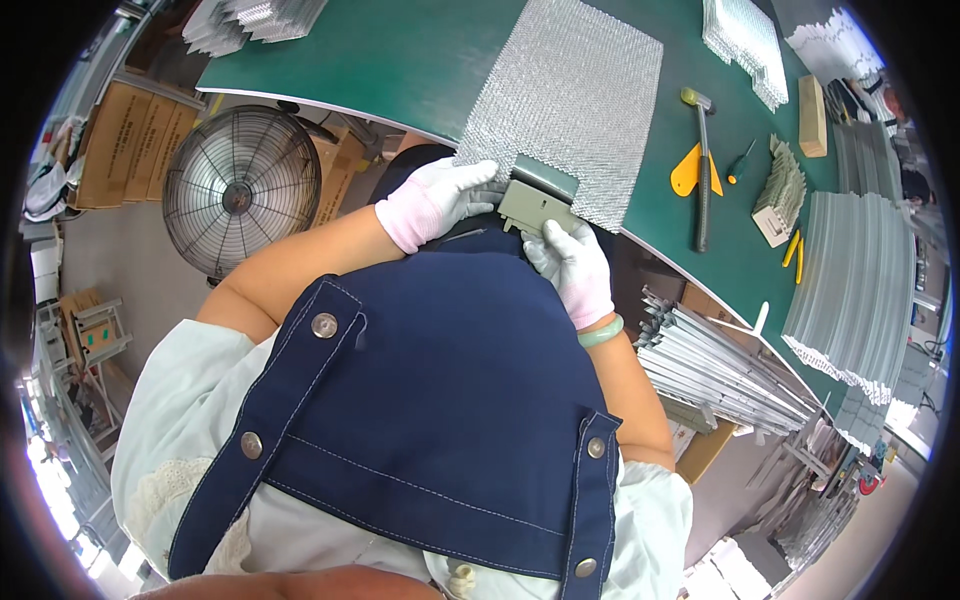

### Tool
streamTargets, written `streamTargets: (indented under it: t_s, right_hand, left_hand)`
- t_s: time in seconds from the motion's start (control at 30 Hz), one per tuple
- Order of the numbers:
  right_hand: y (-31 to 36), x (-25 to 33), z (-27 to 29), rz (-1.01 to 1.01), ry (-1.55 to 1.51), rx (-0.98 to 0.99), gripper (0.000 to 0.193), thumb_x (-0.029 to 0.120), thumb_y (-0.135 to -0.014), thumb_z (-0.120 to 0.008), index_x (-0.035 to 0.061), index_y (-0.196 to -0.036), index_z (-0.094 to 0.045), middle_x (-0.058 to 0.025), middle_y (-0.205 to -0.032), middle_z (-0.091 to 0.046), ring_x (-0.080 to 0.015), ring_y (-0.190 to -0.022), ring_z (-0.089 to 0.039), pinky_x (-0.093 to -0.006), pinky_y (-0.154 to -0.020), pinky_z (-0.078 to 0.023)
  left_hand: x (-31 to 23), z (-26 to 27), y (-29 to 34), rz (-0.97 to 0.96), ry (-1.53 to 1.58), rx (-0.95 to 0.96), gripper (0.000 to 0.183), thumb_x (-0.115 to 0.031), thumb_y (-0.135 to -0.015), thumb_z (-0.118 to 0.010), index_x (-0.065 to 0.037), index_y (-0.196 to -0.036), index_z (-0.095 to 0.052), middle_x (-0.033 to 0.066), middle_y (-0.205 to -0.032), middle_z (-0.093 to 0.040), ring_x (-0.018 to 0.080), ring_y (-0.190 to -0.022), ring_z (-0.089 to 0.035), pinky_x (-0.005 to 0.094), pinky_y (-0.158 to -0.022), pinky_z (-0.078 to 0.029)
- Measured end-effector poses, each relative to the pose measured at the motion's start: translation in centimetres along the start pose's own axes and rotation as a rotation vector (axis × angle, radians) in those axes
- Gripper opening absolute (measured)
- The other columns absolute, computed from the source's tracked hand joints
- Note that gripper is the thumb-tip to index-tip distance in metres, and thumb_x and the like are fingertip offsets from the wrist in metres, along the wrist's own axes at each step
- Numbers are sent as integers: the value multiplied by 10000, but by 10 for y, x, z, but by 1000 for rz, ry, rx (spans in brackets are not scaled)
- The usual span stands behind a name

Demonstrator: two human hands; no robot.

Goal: The person assembles air filters by placing a mesh sheet onto a workbench, inserting a plastic connector, and fitting two white plastic strips along the edges. They then use a handheld stapler to secure the strips to the mesh, completing the assembly of one unit before repeating the process with a new set of materials.

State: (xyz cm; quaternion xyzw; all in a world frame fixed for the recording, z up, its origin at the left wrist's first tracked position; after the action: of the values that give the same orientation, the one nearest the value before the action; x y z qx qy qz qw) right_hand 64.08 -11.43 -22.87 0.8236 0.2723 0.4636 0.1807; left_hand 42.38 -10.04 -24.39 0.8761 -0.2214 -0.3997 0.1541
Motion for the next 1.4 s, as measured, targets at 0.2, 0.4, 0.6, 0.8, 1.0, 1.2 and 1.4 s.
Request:
streamTargets:
  t_s: [0.2, 0.4, 0.6, 0.8, 1.0, 1.2, 1.4]
  right_hand:
    - [-2, 1, -4, 10, 11, 21, 361, 67, -938, -607, -38, -1249, -458, -156, -1097, -605, -218, -945, -631, -318, -788, -554]
    - [-1, 1, -9, 30, -3, 56, 372, 83, -937, -624, -50, -1238, -450, -163, -1096, -605, -208, -930, -633, -302, -784, -555]
    - [-3, 3, -12, 36, 39, 9, 360, 122, -952, -615, -87, -1206, -470, -179, -1086, -603, -188, -898, -634, -282, -771, -558]
    - [6, 13, -14, 18, 18, -62, 362, 260, -974, -609, -20, -1194, -539, -127, -1114, -617, -210, -1009, -603, -378, -888, -493]
    - [-9, 12, 11, 13, -265, 157, 344, 299, -987, -595, 32, -1201, -561, -107, -1169, -628, -211, -1022, -610, -336, -825, -516]
    - [-6, 14, 10, 77, -125, 78, 310, 293, -986, -598, 40, -1165, -592, -83, -1078, -653, -176, -914, -628, -276, -736, -541]
    - [-1, 19, 28, -31, -16, 162, 472, 375, -971, -610, -31, -1205, -565, -107, -1026, -652, -167, -908, -619, -318, -858, -520]
  left_hand:
    - [7, 9, -7, -30, 0, 54, 298, -256, -930, -656, -73, -1163, -623, 86, -1142, -678, 205, -1059, -637, 375, -939, -464]
    - [5, 7, -6, -53, -20, 8, 303, -258, -931, -661, -41, -1139, -629, 94, -1129, -678, 202, -1034, -644, 350, -913, -497]
    - [6, 5, -3, 10, -180, -3, 402, -305, -912, -688, -9, -1178, -625, 106, -1119, -675, 186, -1022, -648, 334, -913, -503]
    - [-15, -17, 17, 117, -576, 4, 478, -386, -916, -670, 52, -1104, -633, 102, -1019, -671, 167, -949, -627, 312, -834, -514]
    - [-5, -8, 12, 110, -445, 28, 452, -377, -931, -650, 37, -1108, -617, 100, -1013, -650, 160, -932, -619, 318, -843, -507]
    - [-7, -9, 9, 141, -421, 5, 443, -379, -947, -631, 34, -1106, -599, 103, -1034, -635, 160, -953, -612, 314, -860, -497]
    - [-29, -24, 30, 251, -397, 156, 466, -399, -976, -595, 37, -1143, -579, 117, -1036, -643, 193, -959, -636, 307, -869, -524]
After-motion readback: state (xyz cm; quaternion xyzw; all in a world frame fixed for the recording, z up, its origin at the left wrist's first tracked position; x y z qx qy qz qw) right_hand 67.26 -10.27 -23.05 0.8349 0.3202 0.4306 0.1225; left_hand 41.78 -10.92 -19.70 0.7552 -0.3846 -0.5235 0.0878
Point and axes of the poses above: each hand's wrist, its own y-axis away from the middle knuckle, its own z-axis out of the back of the hand, x = y × z, the point moved 1 cm from there along -y, towards the middle knuckle
